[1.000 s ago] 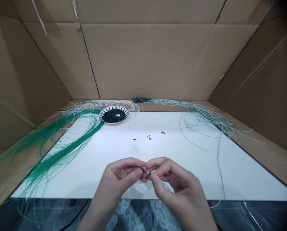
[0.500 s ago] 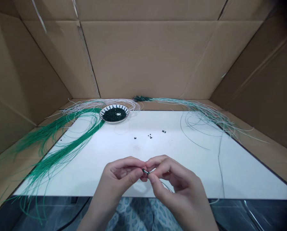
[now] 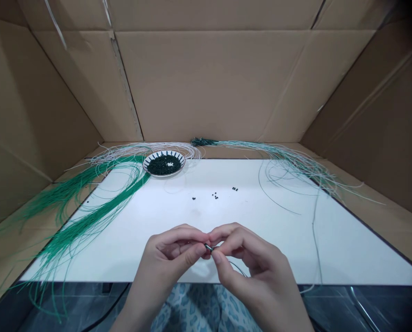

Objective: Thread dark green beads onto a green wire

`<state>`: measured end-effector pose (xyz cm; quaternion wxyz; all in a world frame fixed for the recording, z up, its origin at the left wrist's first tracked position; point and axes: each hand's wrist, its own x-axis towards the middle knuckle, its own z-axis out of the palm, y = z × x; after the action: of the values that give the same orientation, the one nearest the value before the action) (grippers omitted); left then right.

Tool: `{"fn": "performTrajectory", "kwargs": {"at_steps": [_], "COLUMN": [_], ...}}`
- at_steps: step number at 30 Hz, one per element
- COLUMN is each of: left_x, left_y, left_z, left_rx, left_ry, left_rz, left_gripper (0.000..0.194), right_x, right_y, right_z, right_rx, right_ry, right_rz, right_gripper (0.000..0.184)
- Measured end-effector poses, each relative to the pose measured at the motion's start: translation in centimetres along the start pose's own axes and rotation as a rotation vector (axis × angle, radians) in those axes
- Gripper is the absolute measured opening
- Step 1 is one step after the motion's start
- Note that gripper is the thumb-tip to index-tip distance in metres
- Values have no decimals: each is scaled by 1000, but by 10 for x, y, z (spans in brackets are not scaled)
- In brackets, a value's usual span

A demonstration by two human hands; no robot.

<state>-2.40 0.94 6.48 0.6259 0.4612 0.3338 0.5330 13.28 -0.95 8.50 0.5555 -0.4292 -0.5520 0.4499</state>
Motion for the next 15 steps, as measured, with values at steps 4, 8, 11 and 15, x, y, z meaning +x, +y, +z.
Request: {"fn": "performTrajectory", "kwargs": {"at_steps": [4, 8, 11, 15], "left_x": [-1, -4, -5, -5], "left_y": [3, 6, 8, 9], "left_z": [-1, -4, -2, -1], "left_rx": [37, 149, 199, 205], "left_ry": [6, -9, 28, 33], "left_rz": [17, 79, 106, 108], "left_gripper": [10, 12, 11, 13], "right_x": [1, 2, 3, 4], "right_y": [0, 0, 0, 0], "right_z": [-2, -5, -6, -8], "right_rx": [-13, -27, -40, -52], "right_ry": [-32, -95, -130, -155], "right_rz": [-4, 10, 10, -6], "right_gripper": [15, 15, 16, 17]}}
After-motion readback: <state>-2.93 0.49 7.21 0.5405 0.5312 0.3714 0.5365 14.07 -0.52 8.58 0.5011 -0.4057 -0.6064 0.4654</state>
